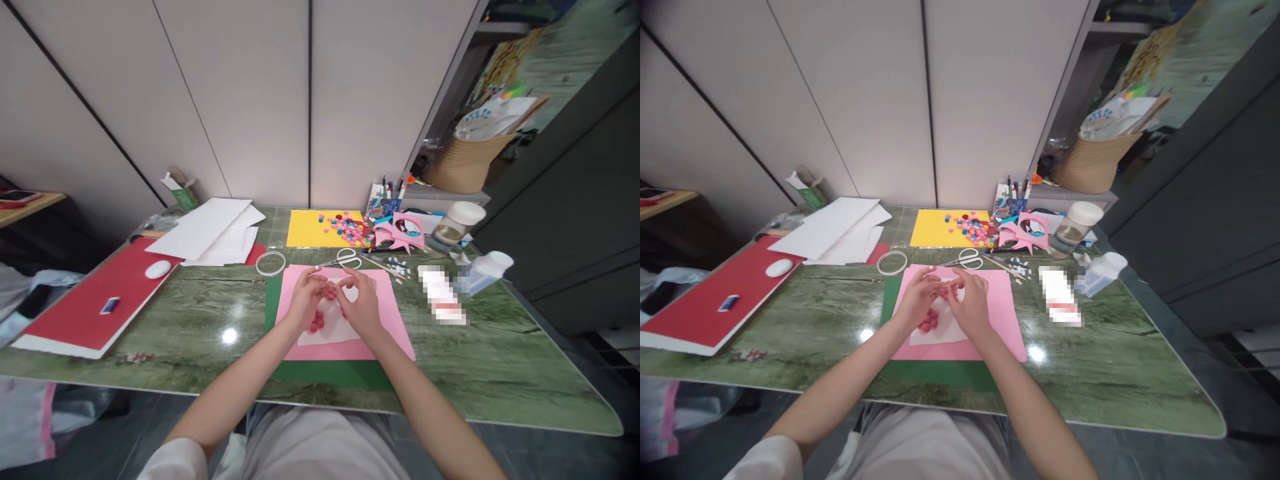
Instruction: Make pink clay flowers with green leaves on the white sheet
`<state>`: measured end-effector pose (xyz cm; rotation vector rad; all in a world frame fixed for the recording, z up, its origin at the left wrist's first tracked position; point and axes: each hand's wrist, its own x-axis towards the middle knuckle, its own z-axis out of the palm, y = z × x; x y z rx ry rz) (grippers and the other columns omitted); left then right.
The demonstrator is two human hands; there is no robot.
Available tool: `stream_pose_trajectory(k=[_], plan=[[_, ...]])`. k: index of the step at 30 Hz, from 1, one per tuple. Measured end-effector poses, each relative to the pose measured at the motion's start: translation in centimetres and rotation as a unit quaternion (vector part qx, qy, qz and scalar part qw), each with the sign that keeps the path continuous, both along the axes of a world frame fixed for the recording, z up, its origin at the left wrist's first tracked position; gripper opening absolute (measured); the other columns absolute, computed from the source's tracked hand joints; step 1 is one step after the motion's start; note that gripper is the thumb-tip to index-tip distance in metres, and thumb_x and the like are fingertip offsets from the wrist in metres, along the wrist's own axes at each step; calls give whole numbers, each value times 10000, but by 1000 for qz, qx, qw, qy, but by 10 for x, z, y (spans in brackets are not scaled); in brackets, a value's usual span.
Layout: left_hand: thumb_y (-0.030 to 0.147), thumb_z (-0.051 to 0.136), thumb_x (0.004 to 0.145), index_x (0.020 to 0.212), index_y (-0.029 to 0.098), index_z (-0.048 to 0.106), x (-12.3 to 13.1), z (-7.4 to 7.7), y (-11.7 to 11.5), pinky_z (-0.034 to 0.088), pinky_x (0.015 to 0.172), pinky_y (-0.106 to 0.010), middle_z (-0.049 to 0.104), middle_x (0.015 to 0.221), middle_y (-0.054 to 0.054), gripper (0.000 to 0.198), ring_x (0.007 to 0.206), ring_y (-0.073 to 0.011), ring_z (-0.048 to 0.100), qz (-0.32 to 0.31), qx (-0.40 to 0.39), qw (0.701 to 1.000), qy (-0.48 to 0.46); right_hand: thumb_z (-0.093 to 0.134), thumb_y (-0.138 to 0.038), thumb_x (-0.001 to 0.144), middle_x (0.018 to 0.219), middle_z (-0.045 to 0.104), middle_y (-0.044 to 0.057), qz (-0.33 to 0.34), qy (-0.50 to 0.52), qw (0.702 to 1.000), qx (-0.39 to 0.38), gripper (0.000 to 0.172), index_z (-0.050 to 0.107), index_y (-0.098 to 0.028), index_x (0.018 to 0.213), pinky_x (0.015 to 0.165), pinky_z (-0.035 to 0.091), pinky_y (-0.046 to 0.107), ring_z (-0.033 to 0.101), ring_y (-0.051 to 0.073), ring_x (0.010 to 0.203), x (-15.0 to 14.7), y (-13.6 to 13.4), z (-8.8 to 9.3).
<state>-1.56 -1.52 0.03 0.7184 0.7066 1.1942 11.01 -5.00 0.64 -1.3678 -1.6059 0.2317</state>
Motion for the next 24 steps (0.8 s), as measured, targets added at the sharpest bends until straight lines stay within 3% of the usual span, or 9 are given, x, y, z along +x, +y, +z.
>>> stream_pose_trajectory(k=[7, 16, 20, 24], plan=[[106, 566, 596, 951, 198, 481, -2, -3, 3, 424, 706, -301, 571, 757, 6, 377, 715, -151, 609, 8, -6, 1000, -9, 539, -248, 758, 776, 622, -13, -9, 92, 995, -30, 368, 439, -238, 1111, 860, 369, 396, 535, 175, 768, 0, 0, 2], [124, 569, 607, 952, 198, 483, -3, -5, 6, 414, 718, -307, 576, 750, 12, 364, 697, -151, 619, 19, 0, 1000, 2, 602, -264, 699, 734, 612, -14, 55, 313, 941, -113, 458, 408, -221, 1112, 783, 455, 374, 585, 161, 739, 9, 10, -1], [130, 575, 615, 946, 198, 484, -4, -4, 7, 403, 700, -286, 573, 755, 14, 350, 696, -145, 619, 24, -3, 1000, 5, 602, -295, 717, 747, 622, -6, 69, 351, 924, -136, 432, 426, -228, 1106, 771, 460, 362, 596, 163, 758, 11, 11, -5], [125, 578, 615, 934, 196, 484, -5, -4, 8, 400, 685, -277, 570, 751, 16, 340, 682, -140, 616, 24, -6, 1000, 4, 559, -312, 755, 797, 641, 17, 72, 347, 927, -123, 401, 418, -225, 1120, 803, 448, 379, 606, 176, 822, 14, 13, -11]])
